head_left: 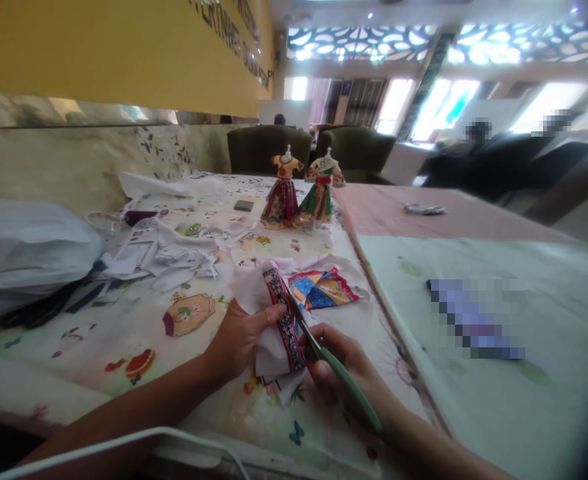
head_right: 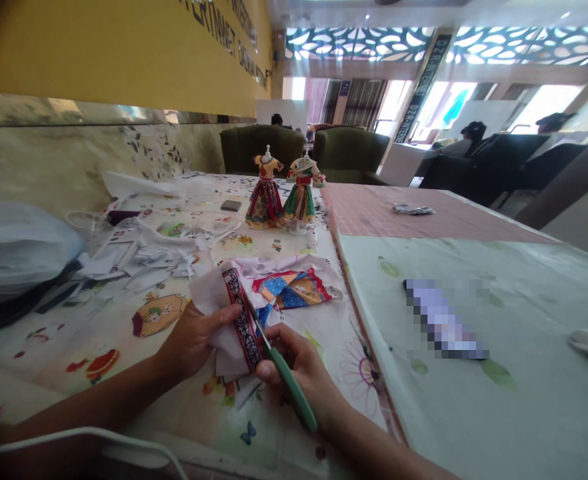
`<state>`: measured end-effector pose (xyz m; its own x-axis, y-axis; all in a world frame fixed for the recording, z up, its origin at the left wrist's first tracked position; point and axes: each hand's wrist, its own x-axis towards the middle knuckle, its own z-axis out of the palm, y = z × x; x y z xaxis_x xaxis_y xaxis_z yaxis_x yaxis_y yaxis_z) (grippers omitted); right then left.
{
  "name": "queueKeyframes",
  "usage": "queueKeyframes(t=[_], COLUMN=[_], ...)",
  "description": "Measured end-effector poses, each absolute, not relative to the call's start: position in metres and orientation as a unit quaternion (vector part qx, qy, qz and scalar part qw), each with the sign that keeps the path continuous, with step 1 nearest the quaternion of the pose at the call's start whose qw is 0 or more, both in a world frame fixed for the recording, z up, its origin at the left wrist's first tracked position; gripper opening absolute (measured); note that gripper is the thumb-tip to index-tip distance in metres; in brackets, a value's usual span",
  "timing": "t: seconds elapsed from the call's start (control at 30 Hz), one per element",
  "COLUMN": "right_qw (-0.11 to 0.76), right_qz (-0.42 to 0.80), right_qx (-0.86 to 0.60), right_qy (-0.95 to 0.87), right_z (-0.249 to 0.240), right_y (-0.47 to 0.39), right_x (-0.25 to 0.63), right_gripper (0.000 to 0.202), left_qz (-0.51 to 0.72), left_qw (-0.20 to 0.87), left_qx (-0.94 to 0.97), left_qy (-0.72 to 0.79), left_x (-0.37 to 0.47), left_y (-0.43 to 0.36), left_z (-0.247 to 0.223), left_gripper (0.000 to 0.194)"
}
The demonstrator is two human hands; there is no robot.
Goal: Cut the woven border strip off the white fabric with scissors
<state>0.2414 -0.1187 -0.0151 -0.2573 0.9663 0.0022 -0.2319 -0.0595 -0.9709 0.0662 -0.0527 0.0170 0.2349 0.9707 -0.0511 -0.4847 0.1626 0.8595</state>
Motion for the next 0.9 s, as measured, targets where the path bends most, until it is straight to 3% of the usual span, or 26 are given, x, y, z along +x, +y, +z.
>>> queueKeyframes(t=[0.5, 0.9], right_qw=[0.478, 0.480], right_qz=[0.628, 0.648], right_qx=[-0.375, -0.356], right_qy=[-0.485, -0.472], right_z=[-0.0152, -0.0190], right_y=[-0.1157, -0.1175], right_x=[0.2414, 0.2413], right_gripper=[0.065, 0.059], left_qz=[0.544, 0.537], left_qw=[0.688, 0.703], left_qx=[0.357, 0.349], left_qy=[0.322, 0.310], left_x=[0.0659, 0.0669], left_y=[-0.0515, -0.0527], left_z=[0.0218, 0.0183], left_gripper=[0.053, 0.053])
